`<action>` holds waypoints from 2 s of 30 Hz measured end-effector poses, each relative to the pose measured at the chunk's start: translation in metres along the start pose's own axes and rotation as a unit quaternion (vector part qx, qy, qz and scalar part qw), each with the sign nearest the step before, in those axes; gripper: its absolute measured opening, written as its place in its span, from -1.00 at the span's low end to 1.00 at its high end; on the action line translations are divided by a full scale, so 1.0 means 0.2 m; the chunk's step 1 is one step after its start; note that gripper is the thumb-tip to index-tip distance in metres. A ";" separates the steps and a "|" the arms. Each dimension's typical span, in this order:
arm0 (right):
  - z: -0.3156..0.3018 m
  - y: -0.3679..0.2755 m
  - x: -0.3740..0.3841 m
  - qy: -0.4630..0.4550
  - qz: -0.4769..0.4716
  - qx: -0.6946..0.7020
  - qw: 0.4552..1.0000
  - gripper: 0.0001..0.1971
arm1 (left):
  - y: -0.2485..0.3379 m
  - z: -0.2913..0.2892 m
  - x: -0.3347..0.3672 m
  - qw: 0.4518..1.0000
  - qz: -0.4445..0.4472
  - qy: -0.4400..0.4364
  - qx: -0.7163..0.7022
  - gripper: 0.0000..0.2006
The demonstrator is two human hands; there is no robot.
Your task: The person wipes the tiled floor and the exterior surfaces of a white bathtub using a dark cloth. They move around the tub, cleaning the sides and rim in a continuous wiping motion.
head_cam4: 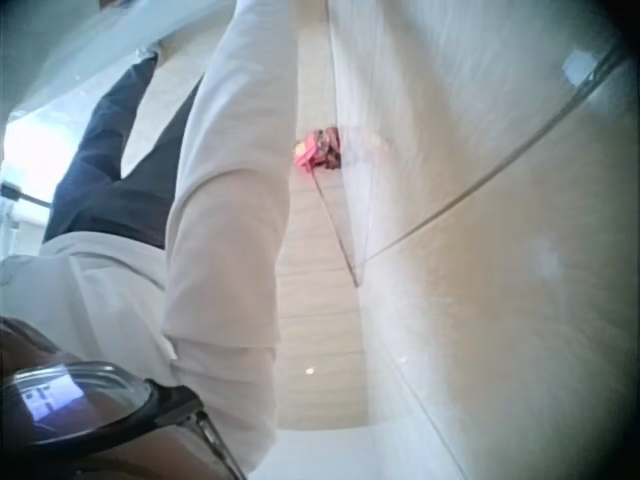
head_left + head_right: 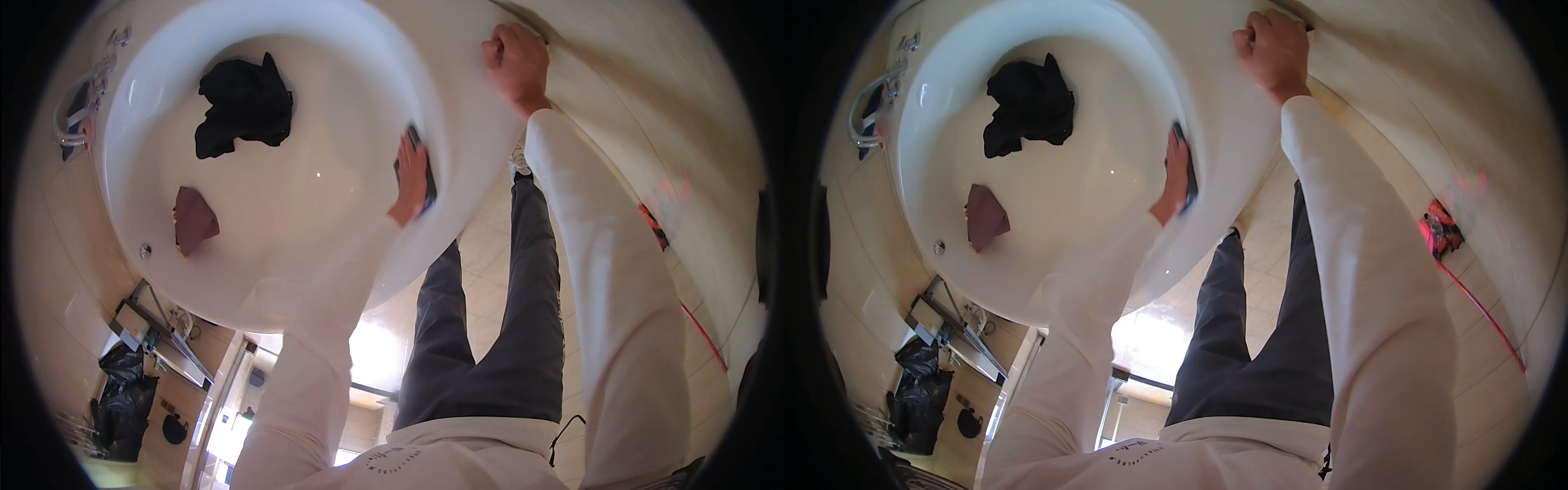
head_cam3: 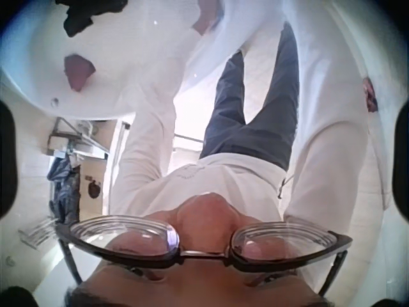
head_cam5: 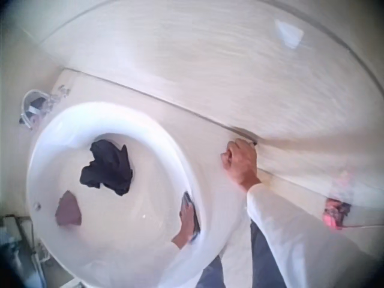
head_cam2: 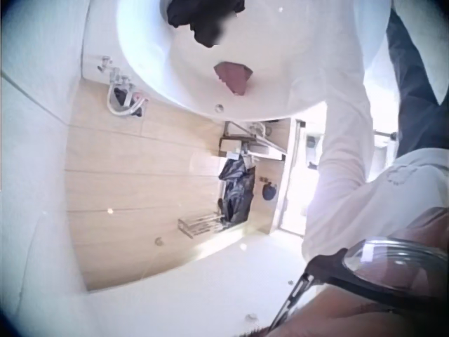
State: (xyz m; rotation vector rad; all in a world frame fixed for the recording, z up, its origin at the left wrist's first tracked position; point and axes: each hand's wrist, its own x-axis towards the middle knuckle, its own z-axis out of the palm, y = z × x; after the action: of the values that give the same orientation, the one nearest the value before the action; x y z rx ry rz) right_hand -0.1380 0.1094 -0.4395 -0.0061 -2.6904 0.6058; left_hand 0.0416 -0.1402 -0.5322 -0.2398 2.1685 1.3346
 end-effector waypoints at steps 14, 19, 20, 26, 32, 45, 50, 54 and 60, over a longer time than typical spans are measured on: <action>-0.03 0.05 0.03 0.007 -0.038 -0.024 0.999 -0.93 | -0.01 -0.43 -0.91 0.958 -0.111 -0.049 0.261 -0.48; -0.02 0.02 0.04 0.003 -0.053 -0.019 0.998 -0.95 | 0.15 -0.17 -0.55 0.980 -0.058 -0.007 0.188 -0.45; -0.04 0.04 0.03 -0.009 -0.056 -0.023 0.998 -0.94 | 0.30 -0.11 -0.44 0.987 -0.064 0.006 0.145 -0.44; -0.02 0.05 0.03 -0.008 -0.054 -0.002 0.999 -0.92 | 0.59 0.07 0.13 0.991 0.004 0.118 0.055 -0.34; -0.05 0.06 0.02 -0.005 -0.042 -0.015 0.999 -0.90 | 1.13 -0.04 0.42 0.976 -0.005 0.217 -0.030 -0.20; -0.01 0.03 0.02 0.006 -0.029 -0.011 1.000 -0.85 | 1.35 -0.25 0.85 0.868 0.055 0.397 0.294 -0.18; -0.01 0.02 0.02 0.026 -0.022 0.035 0.999 -0.85 | 1.32 -0.13 0.65 0.785 0.120 0.392 0.464 -0.25; -0.02 0.05 0.02 0.024 -0.001 0.081 0.996 -0.83 | 1.21 -0.01 0.48 0.864 0.172 0.301 0.365 -0.14; -0.05 0.05 0.03 0.020 0.003 0.115 0.993 -0.85 | 1.09 0.15 0.10 0.867 0.179 0.242 0.398 -0.18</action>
State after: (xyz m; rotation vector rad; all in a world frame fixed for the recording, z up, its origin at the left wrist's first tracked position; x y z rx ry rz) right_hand -0.1406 0.1241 -0.4331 0.0345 -2.5685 0.9042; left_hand -0.0574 -0.0061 -0.3877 0.1920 3.1062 0.4399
